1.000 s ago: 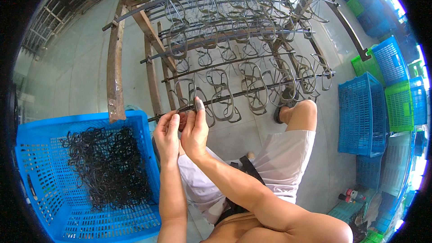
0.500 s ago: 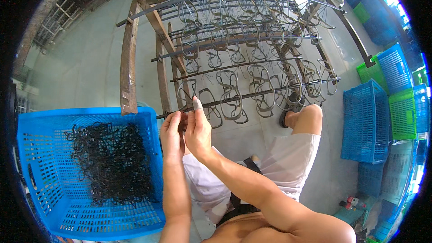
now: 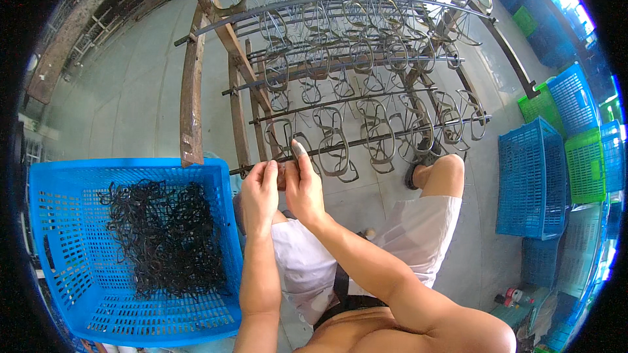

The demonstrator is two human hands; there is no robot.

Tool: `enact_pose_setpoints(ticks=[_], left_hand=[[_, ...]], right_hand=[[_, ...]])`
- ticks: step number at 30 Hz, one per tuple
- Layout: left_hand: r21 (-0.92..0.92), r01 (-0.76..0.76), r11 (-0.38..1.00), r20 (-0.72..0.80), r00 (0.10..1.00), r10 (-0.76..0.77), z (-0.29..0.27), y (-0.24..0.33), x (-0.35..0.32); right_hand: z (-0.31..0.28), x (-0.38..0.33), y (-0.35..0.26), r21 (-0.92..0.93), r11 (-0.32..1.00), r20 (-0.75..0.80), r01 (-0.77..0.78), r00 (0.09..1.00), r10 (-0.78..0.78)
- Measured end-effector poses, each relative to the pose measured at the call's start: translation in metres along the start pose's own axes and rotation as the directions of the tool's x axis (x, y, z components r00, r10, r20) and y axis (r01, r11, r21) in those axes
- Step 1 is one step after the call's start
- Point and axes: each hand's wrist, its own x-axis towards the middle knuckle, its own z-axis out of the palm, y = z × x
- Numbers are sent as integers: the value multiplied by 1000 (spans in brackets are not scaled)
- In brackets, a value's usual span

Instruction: The person picks small metal hooks from a blue basket and attaches them one by one to a metal rack. The person handles the hooks by hand and places them onto the rack structure.

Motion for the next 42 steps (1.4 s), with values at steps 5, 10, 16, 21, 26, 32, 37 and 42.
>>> enact_pose_setpoints(ticks=[5, 10, 16, 21, 26, 32, 37, 42], left_hand=[[418, -255, 872, -60, 950, 306, 2, 10, -1], [328, -144, 934, -46, 985, 168, -2, -1, -1], [243, 8, 970, -77, 997, 11, -21, -8, 13], [796, -400, 455, 218, 890, 401, -34, -39, 27], [877, -302, 373, 197, 935, 294, -28, -54, 42], [878, -459, 134, 259, 693, 673, -54, 38, -10], [931, -363, 38, 156, 490, 858, -123, 174, -75], [954, -287, -87, 162, 248, 955, -148, 281, -9]], right_hand=[[-13, -19, -15, -81, 994, 129, -79, 988, 89], [-128, -49, -73, -514, 857, 632, -45, 656, 413], [-383, -1, -131, -633, 693, -96, -345, 923, 373], [-505, 91, -98, -992, 53, -129, -119, 929, -346], [-513, 152, -57, -973, -215, 158, 82, 918, -364], [-540, 129, -110, -982, -117, 186, 145, 799, -571], [-592, 90, -193, -984, -163, 180, 78, 496, -850], [-556, 106, -289, -981, -191, 162, -29, 413, -896]])
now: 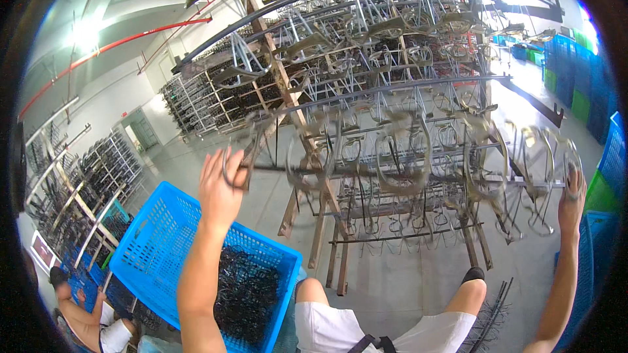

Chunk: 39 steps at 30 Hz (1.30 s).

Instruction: The person picks small metal hooks from a blue basket and attaches them one by one to a metal rack. The person handles the hooks by hand and places them onto the rack structure.

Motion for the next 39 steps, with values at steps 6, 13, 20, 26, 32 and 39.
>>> enact_pose_setpoints(ticks=[6, 13, 20, 26, 32, 39], left_hand=[[-230, 237, 944, 149, 967, -207, 21, -11, 13], [-317, 385, 867, 240, 917, -319, 26, -1, 12], [-95, 246, 965, -106, 961, -256, 36, -2, -25], [-594, 394, 701, 204, 917, -343, 71, 123, -192], [152, 974, -168, 988, -145, 53, 194, 218, -280], [436, 888, -146, 897, -415, 152, 345, 211, -291]], right_hand=[[-21, 133, -42, -2, 994, 49, -110, 993, 110], [-11, 192, -72, 171, 978, 233, 116, 960, -155], [-3, 167, -61, 198, 980, 228, -21, 973, -25], [12, 8, -60, 378, 890, -310, -253, 872, 380], [136, -220, -178, 310, 150, 659, -939, 326, 678], [321, -213, -223, -265, -6, 938, -964, -259, 232]])
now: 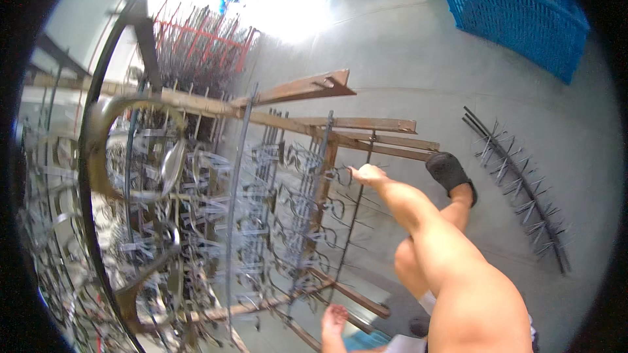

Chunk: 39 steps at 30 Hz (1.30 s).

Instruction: The person picks small metal hooks from a blue basket and attaches them one by one to a metal rack. The person handles the hooks by hand and places them onto the rack structure.

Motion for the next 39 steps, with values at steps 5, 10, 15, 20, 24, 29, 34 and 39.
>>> enact_pose_setpoints(ticks=[5, 10, 15, 20, 24, 29, 34, 39], left_hand=[[-80, 110, 991, -297, 946, -129, -17, 2, 59], [-243, 212, 947, -348, 892, -289, -27, -7, 100], [-369, 123, 921, -219, 952, -215, -49, -33, 134], [-245, -103, 964, -290, 957, 28, -49, -47, 121], [-22, -266, 964, -269, 930, 250, -43, -31, 86], [-76, -204, 976, -325, 930, 169, -40, -35, 55], [17, -189, 982, -231, 955, 188, -40, -62, 21], [55, -218, 974, -147, 963, 224, -18, -66, -40]], right_hand=[[25, 20, -1, 54, 998, -169, 21, 986, -12], [18, 24, 28, 190, 981, -113, -36, 992, 58], [7, -18, 55, 672, 741, 48, -6, 998, -35], [-13, -65, 91, 535, 839, 102, -103, 993, 57], [-22, -100, 103, 568, 819, 42, -81, 997, 70], [-43, -151, 74, 587, 805, -38, -87, 990, 135], [-64, -230, 47, 480, 877, -116, 3, 991, 60], [-82, -245, 26, 333, 892, -274, 307, 936, -221]])
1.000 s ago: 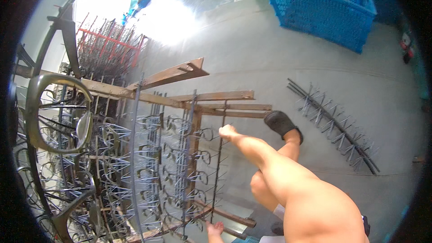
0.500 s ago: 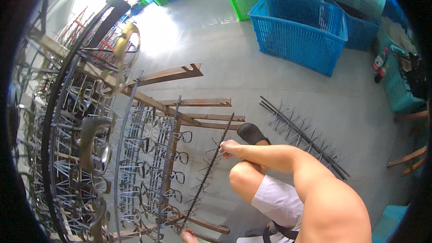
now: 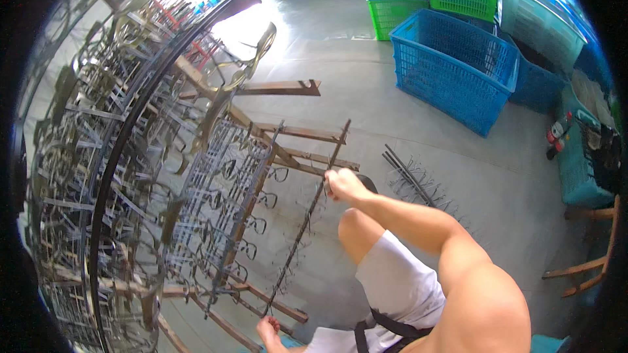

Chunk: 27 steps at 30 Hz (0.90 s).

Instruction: The person picks small metal hooks from a blue basket and attaches them one by one to a metal rack. The person handles the hooks by hand and places them onto the rack structure.

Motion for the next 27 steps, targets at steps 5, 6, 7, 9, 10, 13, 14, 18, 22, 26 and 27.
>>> enact_pose_setpoints(ticks=[5, 6, 7, 9, 10, 13, 14, 18, 22, 26, 27], left_hand=[[-9, -177, 984, 28, 984, 177, 28, 20, -78], [-13, -136, 991, 15, 991, 136, 30, 26, -92], [-40, -165, 986, 26, 986, 166, 31, 28, -108], [-184, -194, 964, 51, 977, 207, 31, 34, -138], [-254, -212, 944, 4, 975, 220, 28, 34, -153], [-232, -377, 897, -95, 926, 365, 21, 44, -183], [-219, -380, 899, -166, 922, 349, 19, 48, -188], [-112, -388, 915, -387, 865, 319, -5, 61, -177], [-50, -366, 929, -375, 869, 323, -15, 53, -165], [22, -425, 905, -290, 863, 412, -20, 33, -163], [72, -469, 880, -255, 845, 470, -27, 26, -165]], right_hand=[[-19, 61, -4, -231, 970, -33, 75, 996, -85], [-28, 66, -1, -223, 969, -19, 109, 993, -117], [-35, 72, -1, -235, 965, 28, 113, 994, -110], [-49, 79, -4, -170, 982, 69, 82, 995, -71], [-52, 80, -4, -128, 986, 116, 103, 989, -88], [-64, 84, -9, -194, 974, 146, 117, 985, -89], [-64, 86, -10, -260, 965, 122, 42, 993, -10], [-51, 85, -6, -298, 951, 257, 77, 966, 3], [-38, 81, -2, -301, 951, 200, 66, 980, -5], [-44, 79, -1, -240, 970, 282, 32, 959, 38], [-49, 77, -2, -216, 976, 286, 23, 957, 40]])
